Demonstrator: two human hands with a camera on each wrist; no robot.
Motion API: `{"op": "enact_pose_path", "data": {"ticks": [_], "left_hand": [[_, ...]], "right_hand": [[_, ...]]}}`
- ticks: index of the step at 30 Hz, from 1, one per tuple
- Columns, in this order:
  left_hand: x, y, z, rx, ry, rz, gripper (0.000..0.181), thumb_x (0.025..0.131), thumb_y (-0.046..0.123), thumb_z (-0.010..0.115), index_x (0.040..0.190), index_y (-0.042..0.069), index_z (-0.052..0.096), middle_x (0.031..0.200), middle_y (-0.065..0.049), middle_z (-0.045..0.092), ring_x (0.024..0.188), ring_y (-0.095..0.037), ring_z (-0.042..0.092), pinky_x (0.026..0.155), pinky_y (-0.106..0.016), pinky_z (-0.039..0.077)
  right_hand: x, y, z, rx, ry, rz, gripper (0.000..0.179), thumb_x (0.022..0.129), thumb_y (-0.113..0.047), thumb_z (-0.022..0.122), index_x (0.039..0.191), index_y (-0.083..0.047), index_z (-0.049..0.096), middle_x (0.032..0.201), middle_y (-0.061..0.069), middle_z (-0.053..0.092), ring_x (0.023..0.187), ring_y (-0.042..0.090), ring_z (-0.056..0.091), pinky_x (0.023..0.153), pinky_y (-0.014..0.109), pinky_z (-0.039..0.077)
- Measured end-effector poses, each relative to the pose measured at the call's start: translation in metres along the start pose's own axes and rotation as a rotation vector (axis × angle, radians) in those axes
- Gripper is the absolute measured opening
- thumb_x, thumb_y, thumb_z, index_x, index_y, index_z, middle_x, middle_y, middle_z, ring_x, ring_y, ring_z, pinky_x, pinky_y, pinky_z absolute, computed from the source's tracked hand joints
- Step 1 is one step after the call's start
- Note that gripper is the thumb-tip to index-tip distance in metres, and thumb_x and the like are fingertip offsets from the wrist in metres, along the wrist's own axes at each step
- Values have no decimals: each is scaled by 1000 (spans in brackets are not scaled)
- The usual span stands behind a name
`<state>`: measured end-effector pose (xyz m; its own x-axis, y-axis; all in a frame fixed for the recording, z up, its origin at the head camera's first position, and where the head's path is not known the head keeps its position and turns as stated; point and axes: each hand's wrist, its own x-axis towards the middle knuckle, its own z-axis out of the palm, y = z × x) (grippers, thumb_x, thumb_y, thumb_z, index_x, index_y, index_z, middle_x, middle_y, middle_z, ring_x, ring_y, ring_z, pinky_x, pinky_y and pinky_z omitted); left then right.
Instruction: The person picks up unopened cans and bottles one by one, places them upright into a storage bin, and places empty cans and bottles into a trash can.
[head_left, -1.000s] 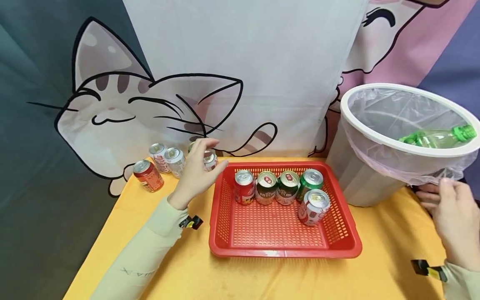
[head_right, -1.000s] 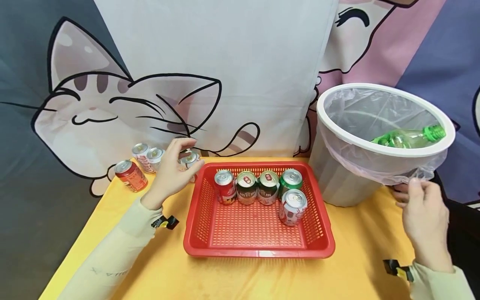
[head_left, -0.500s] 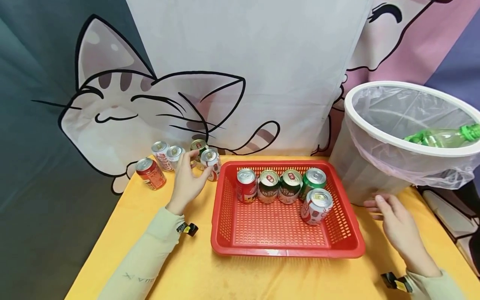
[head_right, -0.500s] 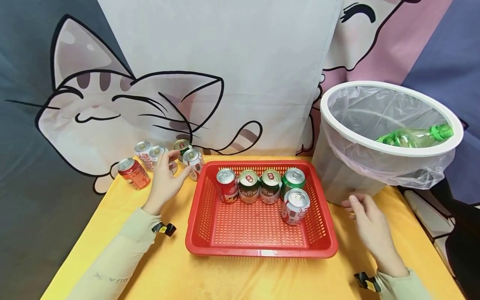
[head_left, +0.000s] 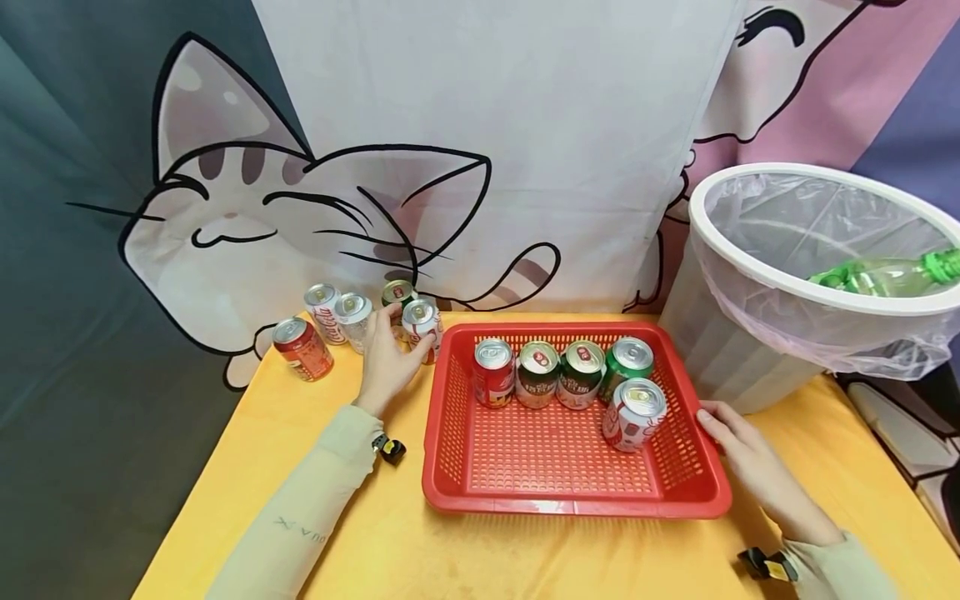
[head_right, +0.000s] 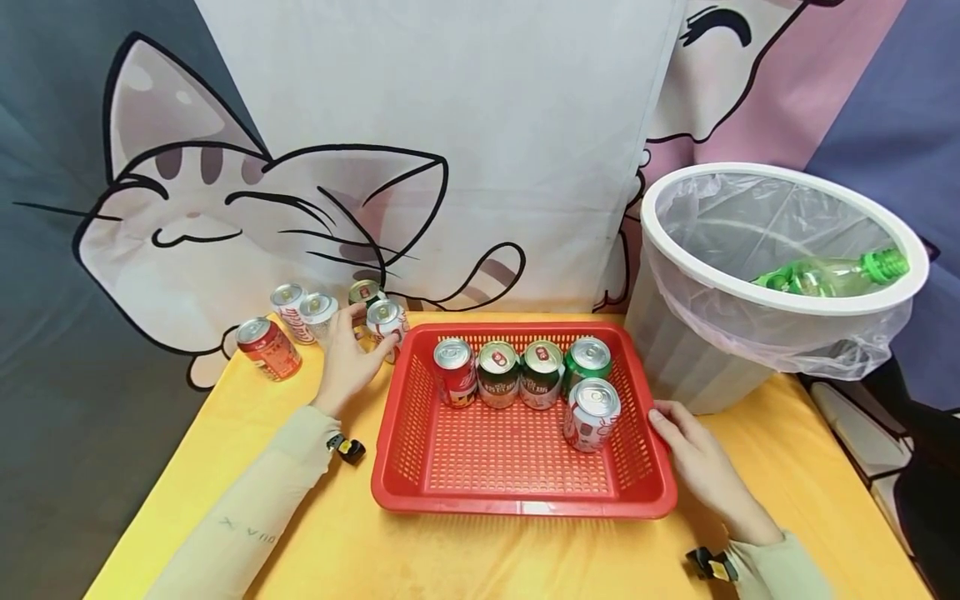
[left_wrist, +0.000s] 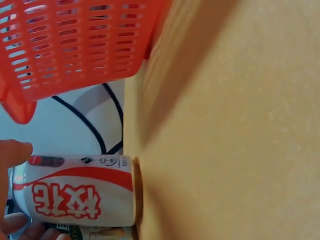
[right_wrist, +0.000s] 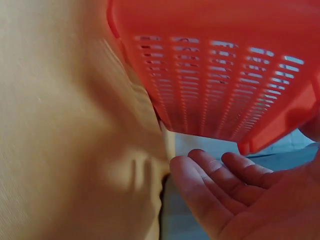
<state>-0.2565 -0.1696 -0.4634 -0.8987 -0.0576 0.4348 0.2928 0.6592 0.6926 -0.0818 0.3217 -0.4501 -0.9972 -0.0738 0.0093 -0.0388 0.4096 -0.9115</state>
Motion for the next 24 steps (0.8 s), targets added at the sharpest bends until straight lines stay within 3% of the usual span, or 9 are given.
{"op": "enact_pose_path", "data": {"ticks": [4,8,11,17,24], "left_hand": [[2,2,7,46,30,3,80,82,38,86,144,5,48,133,-18,51,121,-36,53,104,-51,46],[3,3,12,79,68,-3,79,80,36,88,142,3,51,132,-19,51,121,-34,53,105,-51,45],[3,3,15,93,88,-22,76,80,33,89,140,4,52,132,-18,51,122,-34,53,106,-51,45],[3,4,16,68,101,-50,72,79,30,89,136,5,54,131,-16,49,123,-34,52,108,-49,43],[-1,1,12,42,86,-37,73,78,30,90,135,3,53,132,-16,49,123,-34,52,108,-50,43]], "right_hand": [[-1,1,2,110,-82,0,28,114,-21,36,130,0,47,91,-2,71,73,18,74,61,38,62],[-2,1,3,205,-132,-10,23,114,-19,35,128,-9,48,93,5,73,74,24,76,62,43,63],[-2,1,3,225,-134,20,32,114,-20,35,139,-1,42,97,3,75,77,24,76,65,43,63],[-2,1,3,238,-159,79,61,114,-25,32,158,13,12,103,-3,76,84,22,77,71,40,64],[-3,7,0,299,-229,4,48,115,-20,28,160,-4,28,108,-1,75,89,18,77,73,37,64]]}}
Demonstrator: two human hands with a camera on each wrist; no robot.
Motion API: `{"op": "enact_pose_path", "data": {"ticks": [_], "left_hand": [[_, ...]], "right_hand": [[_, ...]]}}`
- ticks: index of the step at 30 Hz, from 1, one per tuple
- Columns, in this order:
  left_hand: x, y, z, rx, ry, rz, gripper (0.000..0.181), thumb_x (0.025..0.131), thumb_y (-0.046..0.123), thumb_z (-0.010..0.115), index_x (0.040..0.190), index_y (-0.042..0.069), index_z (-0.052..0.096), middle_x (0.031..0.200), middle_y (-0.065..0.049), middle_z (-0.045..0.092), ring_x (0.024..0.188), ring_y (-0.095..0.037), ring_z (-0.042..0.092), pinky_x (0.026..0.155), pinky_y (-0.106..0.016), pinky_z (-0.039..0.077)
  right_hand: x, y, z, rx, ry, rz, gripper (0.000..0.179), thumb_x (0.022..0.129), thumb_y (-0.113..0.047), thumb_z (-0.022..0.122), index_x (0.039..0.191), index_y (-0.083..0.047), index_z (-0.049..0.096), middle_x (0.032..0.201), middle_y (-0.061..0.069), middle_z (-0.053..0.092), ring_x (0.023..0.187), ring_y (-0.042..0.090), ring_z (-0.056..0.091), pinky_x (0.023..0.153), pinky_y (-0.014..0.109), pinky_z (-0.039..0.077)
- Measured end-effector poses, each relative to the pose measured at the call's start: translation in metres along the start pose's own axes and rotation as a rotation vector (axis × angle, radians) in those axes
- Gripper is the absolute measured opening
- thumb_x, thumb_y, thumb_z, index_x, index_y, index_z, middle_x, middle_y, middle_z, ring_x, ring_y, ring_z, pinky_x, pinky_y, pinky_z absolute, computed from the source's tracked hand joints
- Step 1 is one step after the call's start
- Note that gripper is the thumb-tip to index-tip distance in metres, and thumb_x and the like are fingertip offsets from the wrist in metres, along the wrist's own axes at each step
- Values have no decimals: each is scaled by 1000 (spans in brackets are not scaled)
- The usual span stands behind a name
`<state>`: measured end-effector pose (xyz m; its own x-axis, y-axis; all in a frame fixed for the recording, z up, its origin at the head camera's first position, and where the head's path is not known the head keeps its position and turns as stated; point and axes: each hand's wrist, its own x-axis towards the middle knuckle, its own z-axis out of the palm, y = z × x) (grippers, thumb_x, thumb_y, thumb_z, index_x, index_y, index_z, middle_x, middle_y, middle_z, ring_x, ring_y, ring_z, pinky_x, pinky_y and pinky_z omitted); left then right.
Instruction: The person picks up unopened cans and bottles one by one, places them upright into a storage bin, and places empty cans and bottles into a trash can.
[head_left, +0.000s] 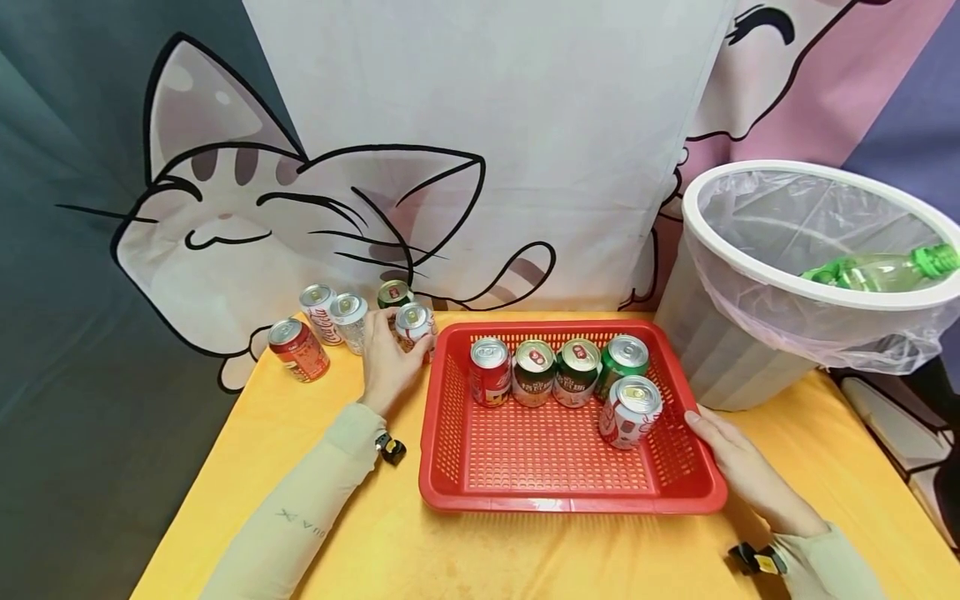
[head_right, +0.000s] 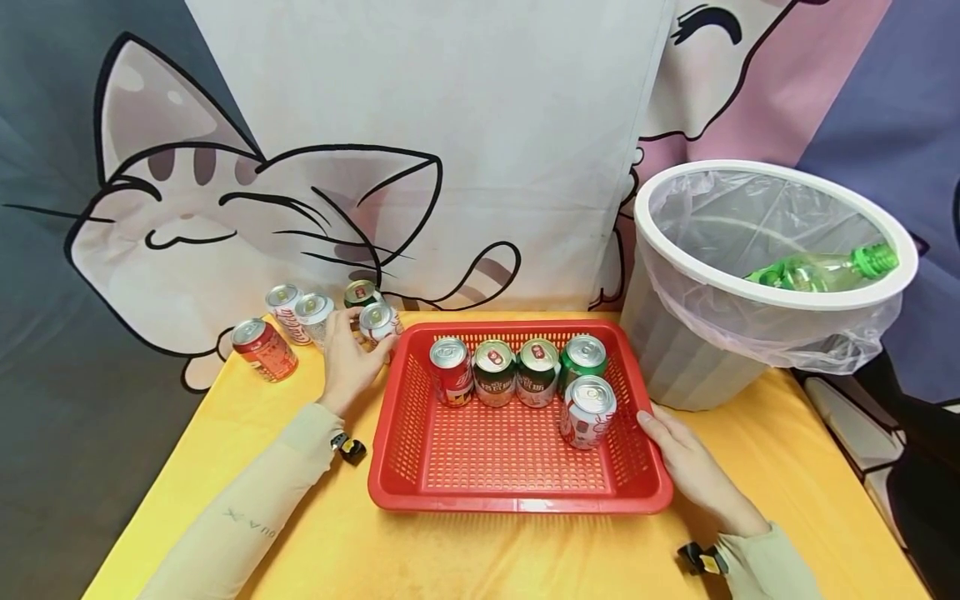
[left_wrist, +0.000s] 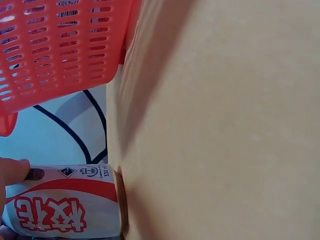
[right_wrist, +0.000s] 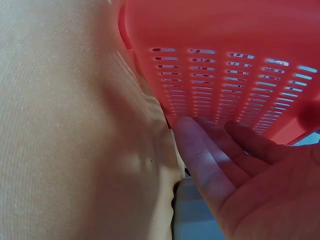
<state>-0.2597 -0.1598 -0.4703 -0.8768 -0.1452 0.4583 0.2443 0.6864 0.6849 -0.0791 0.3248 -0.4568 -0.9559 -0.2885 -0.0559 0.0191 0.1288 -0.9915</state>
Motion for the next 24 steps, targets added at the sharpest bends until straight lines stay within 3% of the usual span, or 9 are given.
{"op": "enact_pose_path", "data": {"ticks": [7,11,17,24], "left_hand": [[-9,-4,-19,-4,-26,36,71,78,27,90,135,5,53,132,-17,50,115,-37,56,97,-49,47],[-13,-1,-34,1,-58,51,70,79,27,89,135,6,53,131,-17,55,119,-38,55,102,-52,44],[-20,16,-63,-28,-84,35,72,80,23,90,138,7,52,127,-15,64,110,-32,63,92,-47,52],[-25,46,-91,-101,-56,95,76,74,16,94,137,4,52,122,-13,67,103,-27,66,87,-44,57]], "right_hand": [[1,-2,1,-18,-37,17,54,115,-23,27,158,9,18,110,1,75,91,21,77,75,39,64],[2,-3,-1,-25,-60,-4,50,115,-22,27,157,4,25,110,3,75,91,22,77,75,40,64],[5,-8,-5,-109,-99,-49,46,115,-17,27,151,11,28,103,10,77,85,26,78,70,43,64],[14,-15,-9,-224,-55,-14,50,113,-14,30,150,18,25,97,16,75,76,23,77,64,41,64]]}}
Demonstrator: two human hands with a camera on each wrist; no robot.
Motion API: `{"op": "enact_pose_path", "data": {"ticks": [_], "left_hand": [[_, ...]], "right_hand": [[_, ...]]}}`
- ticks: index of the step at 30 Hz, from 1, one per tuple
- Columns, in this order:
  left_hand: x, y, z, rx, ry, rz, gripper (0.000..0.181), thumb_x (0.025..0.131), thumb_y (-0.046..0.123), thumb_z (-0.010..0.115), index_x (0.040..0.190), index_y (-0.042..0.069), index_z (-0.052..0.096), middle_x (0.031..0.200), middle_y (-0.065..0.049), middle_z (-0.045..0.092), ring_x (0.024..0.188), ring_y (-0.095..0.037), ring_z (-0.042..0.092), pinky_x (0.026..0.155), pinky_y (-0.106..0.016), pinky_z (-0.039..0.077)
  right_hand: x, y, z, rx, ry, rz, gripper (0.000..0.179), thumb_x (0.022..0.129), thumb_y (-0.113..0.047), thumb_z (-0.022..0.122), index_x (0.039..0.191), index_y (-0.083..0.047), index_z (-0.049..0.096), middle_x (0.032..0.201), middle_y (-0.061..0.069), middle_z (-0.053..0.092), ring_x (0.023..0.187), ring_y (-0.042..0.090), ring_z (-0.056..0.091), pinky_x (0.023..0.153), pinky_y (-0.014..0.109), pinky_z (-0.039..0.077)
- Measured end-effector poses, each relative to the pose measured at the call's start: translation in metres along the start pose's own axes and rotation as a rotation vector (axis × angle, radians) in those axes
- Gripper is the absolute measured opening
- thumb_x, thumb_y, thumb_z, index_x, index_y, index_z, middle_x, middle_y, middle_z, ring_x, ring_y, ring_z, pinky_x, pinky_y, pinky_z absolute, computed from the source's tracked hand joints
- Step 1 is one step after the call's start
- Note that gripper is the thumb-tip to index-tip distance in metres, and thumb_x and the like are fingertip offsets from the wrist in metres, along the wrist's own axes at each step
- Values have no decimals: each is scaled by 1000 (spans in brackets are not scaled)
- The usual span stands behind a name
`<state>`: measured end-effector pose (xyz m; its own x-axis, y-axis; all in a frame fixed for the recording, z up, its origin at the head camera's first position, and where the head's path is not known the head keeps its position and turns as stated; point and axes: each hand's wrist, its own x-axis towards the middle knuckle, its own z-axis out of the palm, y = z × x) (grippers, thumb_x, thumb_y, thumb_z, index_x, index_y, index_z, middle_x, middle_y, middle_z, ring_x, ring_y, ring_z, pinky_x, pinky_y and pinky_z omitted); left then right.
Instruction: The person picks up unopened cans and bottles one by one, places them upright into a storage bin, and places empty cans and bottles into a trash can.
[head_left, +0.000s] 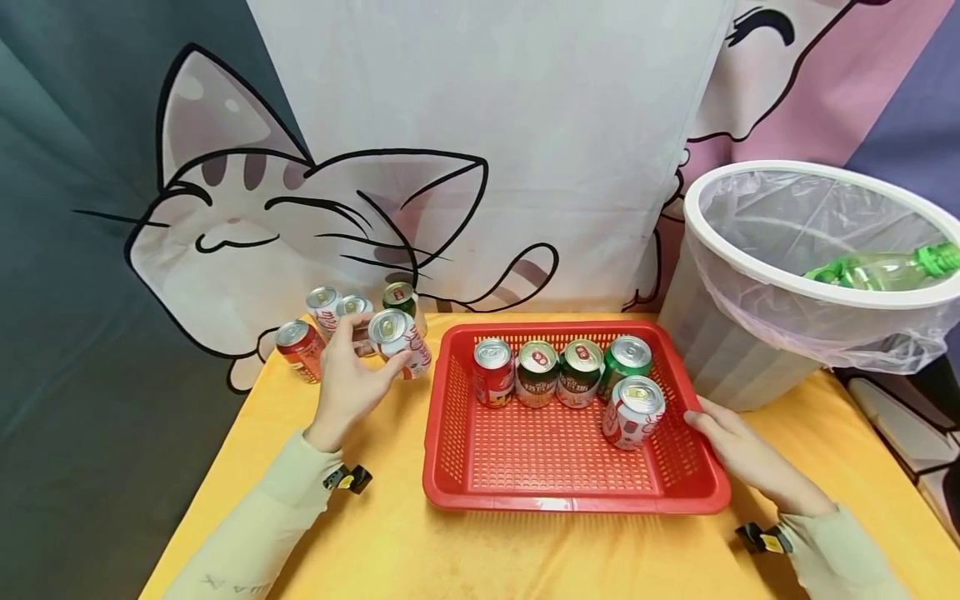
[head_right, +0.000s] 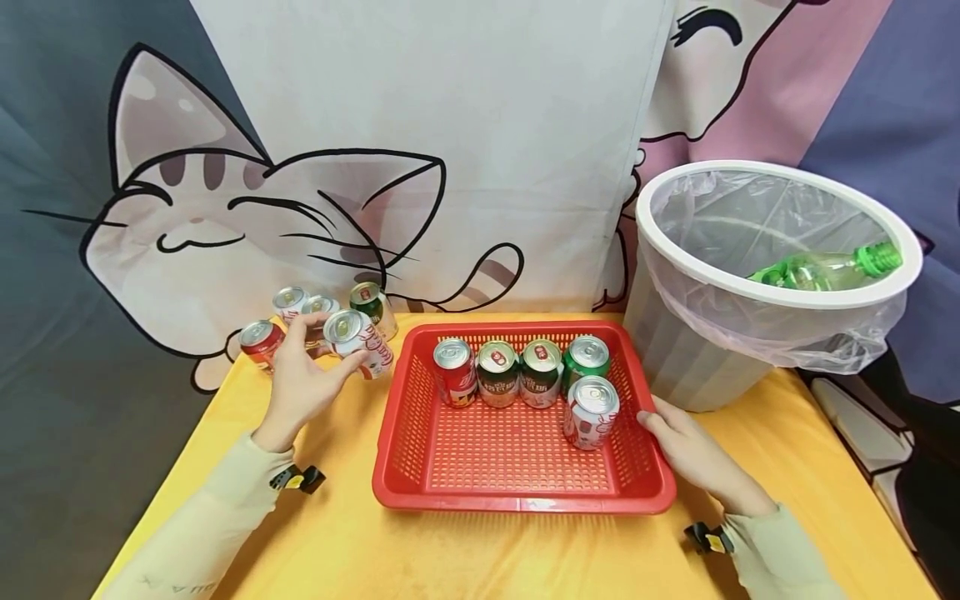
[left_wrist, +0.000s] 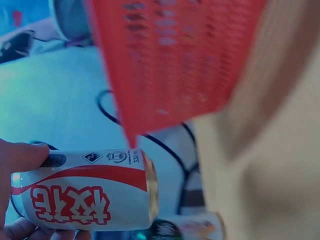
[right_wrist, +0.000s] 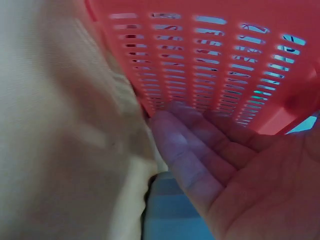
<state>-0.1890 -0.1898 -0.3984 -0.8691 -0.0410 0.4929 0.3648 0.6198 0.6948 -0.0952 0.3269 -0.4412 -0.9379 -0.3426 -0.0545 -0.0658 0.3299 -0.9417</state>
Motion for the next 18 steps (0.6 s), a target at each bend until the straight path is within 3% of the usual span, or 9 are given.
{"op": "enact_pose_path", "data": {"ticks": [5,8,18], "left_hand": [[-2,29,-6,-84,-48,40,76,74,15,94,137,6,51,121,-8,67,102,-20,65,87,-31,57],[-4,46,-4,-133,-91,86,76,75,13,93,138,6,51,122,-8,65,103,-20,64,87,-33,57],[-6,98,29,-192,-331,207,81,74,15,92,142,7,48,128,-8,61,109,-21,62,84,-30,60]], "right_hand": [[7,-5,3,-4,46,67,46,111,-12,34,149,14,27,103,25,70,76,22,76,64,40,64],[10,-9,5,-12,83,114,43,110,-12,37,145,11,31,104,26,68,76,22,76,65,40,64],[21,-18,8,-223,196,192,36,103,-12,45,132,9,46,99,21,69,71,17,71,62,33,62]]}}
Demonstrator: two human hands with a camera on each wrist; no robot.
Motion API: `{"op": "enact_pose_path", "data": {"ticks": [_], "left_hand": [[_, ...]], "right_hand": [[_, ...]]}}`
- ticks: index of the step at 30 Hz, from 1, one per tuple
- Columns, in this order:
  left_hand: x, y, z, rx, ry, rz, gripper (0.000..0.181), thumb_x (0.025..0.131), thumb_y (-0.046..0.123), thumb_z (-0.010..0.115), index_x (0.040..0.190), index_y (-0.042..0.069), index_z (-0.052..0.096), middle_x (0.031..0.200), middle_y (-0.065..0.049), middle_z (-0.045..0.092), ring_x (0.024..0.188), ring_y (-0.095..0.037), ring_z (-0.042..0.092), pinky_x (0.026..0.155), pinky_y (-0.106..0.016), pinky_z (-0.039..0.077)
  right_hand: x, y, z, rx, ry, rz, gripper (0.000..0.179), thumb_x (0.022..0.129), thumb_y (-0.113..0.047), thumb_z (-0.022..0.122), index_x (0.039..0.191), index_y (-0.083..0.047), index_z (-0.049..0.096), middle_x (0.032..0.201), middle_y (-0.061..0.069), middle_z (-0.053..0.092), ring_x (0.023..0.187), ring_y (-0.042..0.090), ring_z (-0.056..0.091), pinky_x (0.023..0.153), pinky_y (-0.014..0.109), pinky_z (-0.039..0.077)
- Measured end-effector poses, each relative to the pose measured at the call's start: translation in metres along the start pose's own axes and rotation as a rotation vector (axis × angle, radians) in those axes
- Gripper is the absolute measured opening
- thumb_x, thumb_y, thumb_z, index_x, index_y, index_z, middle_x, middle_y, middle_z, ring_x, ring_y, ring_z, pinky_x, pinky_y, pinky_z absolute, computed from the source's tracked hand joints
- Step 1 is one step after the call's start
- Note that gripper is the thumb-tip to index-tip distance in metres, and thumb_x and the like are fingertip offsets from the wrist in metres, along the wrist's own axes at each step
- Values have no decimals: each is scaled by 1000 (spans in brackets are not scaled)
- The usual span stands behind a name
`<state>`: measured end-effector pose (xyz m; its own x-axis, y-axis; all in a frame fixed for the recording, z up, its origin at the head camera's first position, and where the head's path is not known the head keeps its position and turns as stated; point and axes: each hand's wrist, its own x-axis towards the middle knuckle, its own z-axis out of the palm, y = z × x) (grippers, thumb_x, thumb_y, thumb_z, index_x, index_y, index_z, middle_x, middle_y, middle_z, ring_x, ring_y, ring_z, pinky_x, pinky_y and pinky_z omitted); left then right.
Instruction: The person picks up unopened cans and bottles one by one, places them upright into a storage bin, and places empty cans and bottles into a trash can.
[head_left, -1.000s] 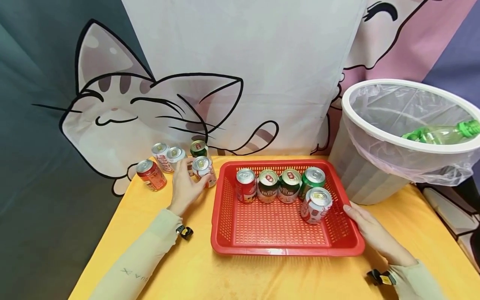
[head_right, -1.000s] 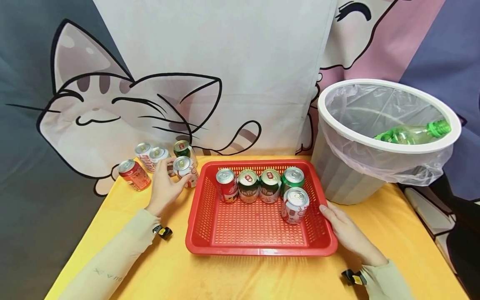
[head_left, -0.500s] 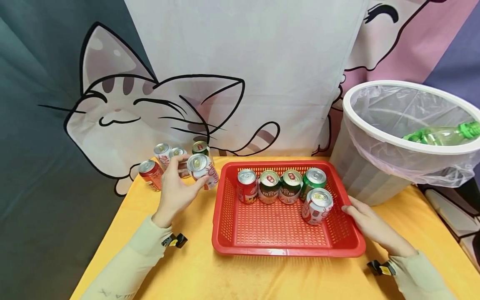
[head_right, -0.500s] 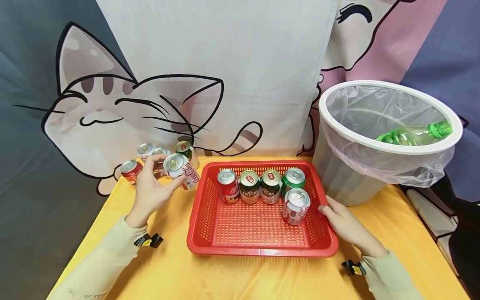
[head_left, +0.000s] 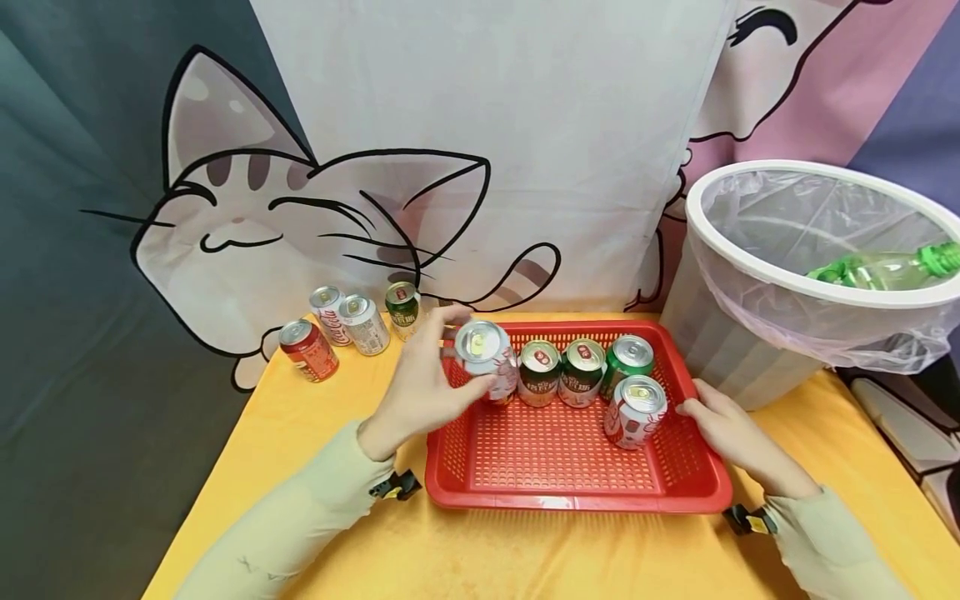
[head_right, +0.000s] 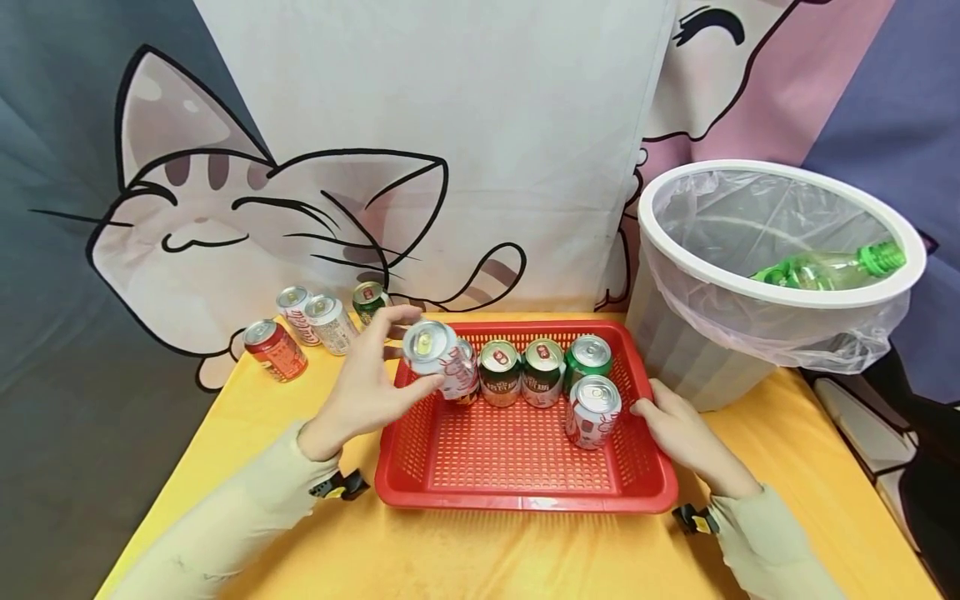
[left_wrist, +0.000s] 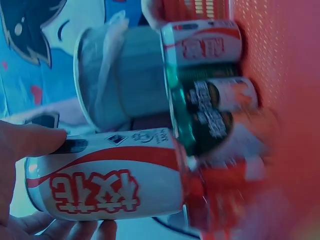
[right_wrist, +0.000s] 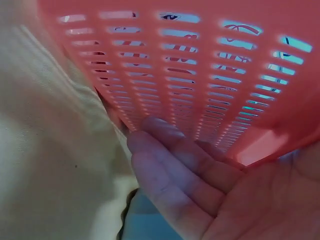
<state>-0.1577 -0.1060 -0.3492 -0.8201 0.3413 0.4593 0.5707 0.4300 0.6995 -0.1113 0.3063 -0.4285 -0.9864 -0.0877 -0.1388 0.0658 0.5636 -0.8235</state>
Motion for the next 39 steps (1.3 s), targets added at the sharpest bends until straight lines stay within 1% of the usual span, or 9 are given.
{"op": "enact_pose_path", "data": {"ticks": [1,5,9,13,18,22,25,32,39], "left_hand": [[2,4,5,3,-23,12,81,74,15,92,141,7,48,127,-7,61,109,-20,62,84,-30,61],[9,15,24,66,-97,73,79,74,21,91,140,9,50,127,-5,62,113,-19,62,95,-36,58],[13,24,43,124,-194,93,79,74,25,90,140,12,50,130,-1,61,118,-15,60,106,-41,50],[18,32,61,157,-310,99,79,75,29,89,142,15,50,128,3,59,118,-11,58,106,-35,51],[25,40,78,259,-422,143,77,75,33,88,141,14,54,122,6,58,115,-9,57,103,-29,51],[32,44,88,375,-497,173,73,74,37,88,137,15,57,124,6,57,115,-12,56,106,-33,48],[35,44,95,440,-547,188,69,74,39,87,134,18,58,125,6,57,116,-13,57,104,-38,48],[41,40,110,482,-606,235,65,74,34,87,129,16,58,124,3,55,109,-10,57,93,-27,57],[47,36,119,520,-607,280,62,73,31,87,127,15,60,134,0,55,124,-12,52,105,-27,52]], "right_hand": [[1,0,0,-10,0,3,36,103,-11,45,131,10,47,98,21,69,71,17,71,62,32,62],[4,1,1,-17,-6,2,35,103,-10,43,130,11,47,97,21,70,70,18,71,61,32,61],[5,3,2,-10,-12,-1,34,103,-9,43,130,12,47,98,23,70,70,19,72,61,32,62],[5,4,2,-20,-13,-13,35,103,-8,42,131,13,46,98,24,70,71,19,72,61,32,62],[3,3,3,-10,-16,-24,36,104,-8,42,133,13,45,100,24,70,72,20,73,62,32,62],[2,3,3,0,-14,-24,37,104,-8,42,133,14,45,99,25,70,71,20,73,62,32,63],[2,4,3,7,-14,-25,36,104,-8,41,133,14,45,99,25,70,71,20,73,61,33,63],[1,4,3,0,5,-45,33,104,-8,43,129,13,48,96,22,70,68,18,72,60,32,62],[4,7,3,5,2,-47,34,105,-8,43,131,13,47,98,25,70,69,19,73,60,33,63]]}}
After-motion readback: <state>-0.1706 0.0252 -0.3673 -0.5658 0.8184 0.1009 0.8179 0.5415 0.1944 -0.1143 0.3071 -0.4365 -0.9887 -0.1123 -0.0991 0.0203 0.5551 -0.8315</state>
